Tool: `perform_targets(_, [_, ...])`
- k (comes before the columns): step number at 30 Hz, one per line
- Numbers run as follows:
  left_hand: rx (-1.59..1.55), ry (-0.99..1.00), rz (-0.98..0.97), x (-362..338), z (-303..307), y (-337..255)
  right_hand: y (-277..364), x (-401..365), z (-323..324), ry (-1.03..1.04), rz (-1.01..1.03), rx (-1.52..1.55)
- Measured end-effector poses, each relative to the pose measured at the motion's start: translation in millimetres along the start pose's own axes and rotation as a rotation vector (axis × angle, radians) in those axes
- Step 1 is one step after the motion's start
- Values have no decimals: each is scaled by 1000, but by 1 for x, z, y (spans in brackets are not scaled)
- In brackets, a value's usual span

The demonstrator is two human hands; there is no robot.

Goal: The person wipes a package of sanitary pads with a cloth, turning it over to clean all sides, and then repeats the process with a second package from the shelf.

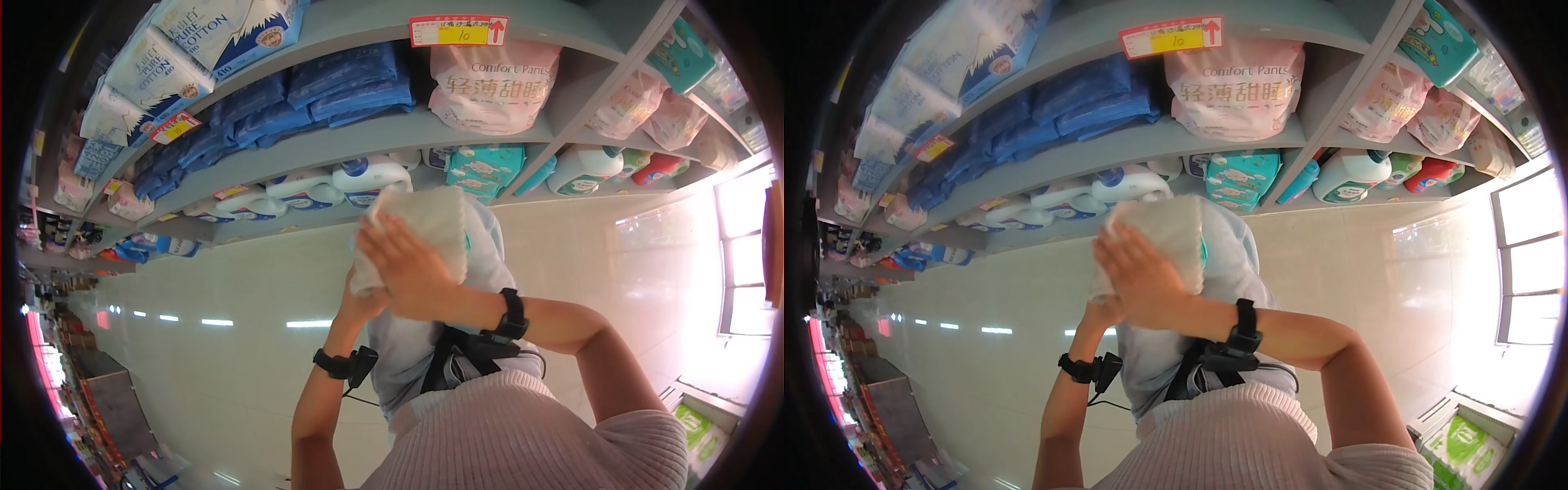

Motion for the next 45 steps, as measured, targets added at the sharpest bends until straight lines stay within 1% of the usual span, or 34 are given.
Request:
perform_targets(1, [10,18,-20,-4,0,2,9,0,-4,40,33,38])
perform_targets(2, [-9,48,-7,-6,0,5,15,-1,-8,39,33,39])
perform_targets(3, [-39,65,13,-7,0,5,21,-2,-14,93,82,27])
perform_targets(4, [-87,80,38,-9,1,4,25,-2,-18,148,131,16])
perform_targets(6, [-194,90,90,-8,-2,2,21,-4,-16,154,157,26])
perform_targets(7, [-295,83,149,-9,-4,1,17,-6,-14,162,182,33])
perform_targets(9, [-561,63,302,-9,-8,2,8,-12,-5,155,179,55])
perform_targets(11, [-1082,33,559,-7,-22,9,-2,-17,6,147,175,74])
perform_targets(12, [-1308,-17,684,-6,-25,10,-8,-19,11,149,134,56])
perform_targets(13, [-1308,-19,682,1,-14,-3,-13,-21,17,152,94,39])
perform_targets(14, [-763,32,456,9,6,-18,-17,-23,23,152,96,38])
perform_targets(15, [-220,78,224,16,17,-32,-23,-25,29,162,52,26])
perform_targets(16, [-220,77,223,18,16,-33,-29,-28,35,171,8,13])
perform_targets(17, [-256,92,275,20,14,-33,-35,-32,42,121,23,3])
perform_targets(18, [-291,108,325,21,12,-34,-40,-35,47,121,23,1])
perform_targets(20, [-340,107,341,23,15,-39,-52,-42,58,100,-73,-42])
perform_targets(22, [-389,108,358,25,22,-47,-62,-47,64,71,-76,-29])
perform_targets(24, [-466,257,382,24,28,-48,-70,-49,70,29,-36,-11])
perform_targets(25, [-463,258,382,21,29,-43,-73,-50,74,26,-36,-10])
perform_targets(27, [-533,293,403,11,26,-33,-77,-51,78,43,-114,242])
perform_targets(28, [-528,293,409,9,26,-30,-76,-51,75,43,-112,249])
perform_targets(30, [-517,290,396,8,26,-27,-78,-53,72,-50,-223,425])
perform_targets(31, [-514,289,396,9,27,-28,-77,-53,70,-50,-221,427])
perform_targets(33, [-533,312,459,10,24,-33,-77,-54,66,-82,-329,586])
perform_targets(37, [-514,325,528,13,28,-42,-87,-54,59,-126,-266,649])
perform_targets(39, [-481,345,545,14,28,-46,-91,-55,57,-166,-530,1068])
perform_targets(40, [-482,345,545,12,25,-42,-89,-54,57,-165,-531,1067])
perform_targets(42, [-482,287,488,9,19,-38,-86,-54,59,-305,-536,1388])
perform_targets(43, [-483,286,489,10,19,-42,-84,-54,61,-304,-537,1389])
perform_targets(45, [-773,95,442,19,24,-54,-80,-55,65,-317,-521,1585])
Point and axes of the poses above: each hand's wrist, its own x-axis towards the middle knuckle, its own z-axis out of the back of the hand, y = z × x, the point moved 3 cm from there along x, towards the middle knuckle, and after that the axes turned 10 degrees about x, right-handed, at the moved point
